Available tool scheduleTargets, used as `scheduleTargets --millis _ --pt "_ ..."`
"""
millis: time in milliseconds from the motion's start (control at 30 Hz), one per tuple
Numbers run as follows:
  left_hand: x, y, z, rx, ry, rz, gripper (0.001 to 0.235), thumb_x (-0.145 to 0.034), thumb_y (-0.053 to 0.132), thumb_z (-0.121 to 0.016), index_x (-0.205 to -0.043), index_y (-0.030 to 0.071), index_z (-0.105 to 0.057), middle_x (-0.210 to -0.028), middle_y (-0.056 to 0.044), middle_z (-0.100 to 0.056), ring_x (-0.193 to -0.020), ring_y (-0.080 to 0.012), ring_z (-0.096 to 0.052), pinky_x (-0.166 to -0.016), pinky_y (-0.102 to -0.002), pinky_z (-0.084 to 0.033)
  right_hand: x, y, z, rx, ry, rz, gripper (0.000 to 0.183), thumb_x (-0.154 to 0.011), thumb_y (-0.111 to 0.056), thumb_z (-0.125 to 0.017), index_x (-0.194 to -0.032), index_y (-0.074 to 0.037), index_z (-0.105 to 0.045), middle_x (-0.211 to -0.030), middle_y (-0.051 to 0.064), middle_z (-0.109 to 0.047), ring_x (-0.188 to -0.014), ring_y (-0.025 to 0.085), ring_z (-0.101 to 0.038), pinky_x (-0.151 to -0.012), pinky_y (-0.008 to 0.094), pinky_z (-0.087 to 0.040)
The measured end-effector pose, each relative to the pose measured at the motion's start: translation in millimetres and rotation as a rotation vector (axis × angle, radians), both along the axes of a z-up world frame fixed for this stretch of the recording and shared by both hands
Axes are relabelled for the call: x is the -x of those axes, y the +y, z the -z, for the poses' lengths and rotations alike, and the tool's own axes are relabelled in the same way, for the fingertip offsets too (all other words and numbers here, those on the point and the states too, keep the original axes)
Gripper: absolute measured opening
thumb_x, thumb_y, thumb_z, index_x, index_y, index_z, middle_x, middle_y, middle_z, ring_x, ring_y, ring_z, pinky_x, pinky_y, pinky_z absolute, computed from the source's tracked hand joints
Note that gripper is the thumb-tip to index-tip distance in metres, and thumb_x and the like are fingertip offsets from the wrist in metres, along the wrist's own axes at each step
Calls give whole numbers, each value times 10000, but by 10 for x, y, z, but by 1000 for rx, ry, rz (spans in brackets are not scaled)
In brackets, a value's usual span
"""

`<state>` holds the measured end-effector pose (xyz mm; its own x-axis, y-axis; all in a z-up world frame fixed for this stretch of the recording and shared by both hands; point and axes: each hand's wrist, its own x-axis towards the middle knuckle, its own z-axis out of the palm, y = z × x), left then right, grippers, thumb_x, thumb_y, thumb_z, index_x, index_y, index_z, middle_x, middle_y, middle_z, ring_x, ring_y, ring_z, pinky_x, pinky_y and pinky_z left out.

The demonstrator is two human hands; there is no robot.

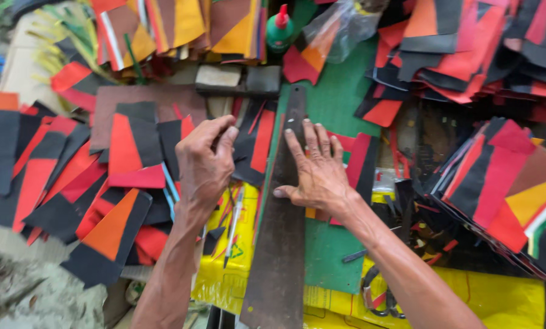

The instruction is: The person uses a utility knife and a metal ruler to cut red and black foam sheets into small rectangular pieces on a green work surface. The person repeatedly aligns the ruler, scores the material, and separates the cut pieces, stacking them on the table.

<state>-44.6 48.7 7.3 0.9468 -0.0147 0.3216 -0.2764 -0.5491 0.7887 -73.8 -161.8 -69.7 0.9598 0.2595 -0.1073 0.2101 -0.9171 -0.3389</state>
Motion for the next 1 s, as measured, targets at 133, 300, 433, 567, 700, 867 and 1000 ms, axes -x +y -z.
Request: scheduleTargets --millis 133,300,433,567,700,867,1000 --pt "407 429 -171 -106 -7 -116 175 -978 39 -693 -1127 -52 -710 -937 -154 -727 -754 -192 -702 -681 -308 -546 -6 9 1 39 4 -25 1269 -604 -721 -812 -1584 -154 -240 -1633 244 -125 -1507 447 -112 -1174 626 -121" --pt "949 807 40 -73 220 -317 226 -950 97 -721 -1140 -25 -720 -895 -145 -742 -671 -237 -695 -611 -335 -538 22 17 70 23 -47 -50 1260 -621 -751 -781 -1587 -139 -252 -1631 257 -151 -1507 457 -132 -1188 617 -127" --pt "1268 669 268 -213 66 -134 204 -931 94 -717 -1094 -30 -720 -974 -176 -740 -851 -317 -733 -751 -388 -565 6 5 133 25 -43 -62 1263 -627 -768 -768 -1592 -134 -257 -1630 265 -135 -1493 474 -119 -1168 631 -121" --pt "1492 403 432 -343 260 -103 226 -854 131 -747 -1035 -3 -728 -902 -168 -708 -808 -366 -690 -663 -447 -526 1 14 135 30 -38 -54 1254 -628 -763 -768 -1593 -138 -267 -1639 253 -131 -1500 476 -119 -1174 633 -123" --pt "1517 476 463 -283 151 -142 212 -900 104 -724 -1096 27 -704 -948 -127 -684 -842 -331 -685 -706 -437 -537 10 21 129 27 -5 -57 1250 -630 -766 -776 -1589 -145 -267 -1637 254 -119 -1500 481 -103 -1160 640 -121" --pt "1187 740 347 -584 49 -386 487 -811 170 -805 -1221 -19 -622 -1063 -176 -607 -927 -392 -633 -703 -467 -520 -9 18 107 21 -21 -59 1254 -626 -770 -776 -1587 -143 -272 -1638 256 -131 -1500 482 -113 -1156 642 -137" --pt "986 803 294 -569 188 -356 531 -840 109 -782 -1289 -24 -531 -1090 -223 -552 -994 -421 -621 -738 -482 -524 31 5 70 23 -44 -61 1245 -636 -762 -777 -1591 -138 -277 -1637 261 -147 -1503 472 -139 -1176 635 -155"
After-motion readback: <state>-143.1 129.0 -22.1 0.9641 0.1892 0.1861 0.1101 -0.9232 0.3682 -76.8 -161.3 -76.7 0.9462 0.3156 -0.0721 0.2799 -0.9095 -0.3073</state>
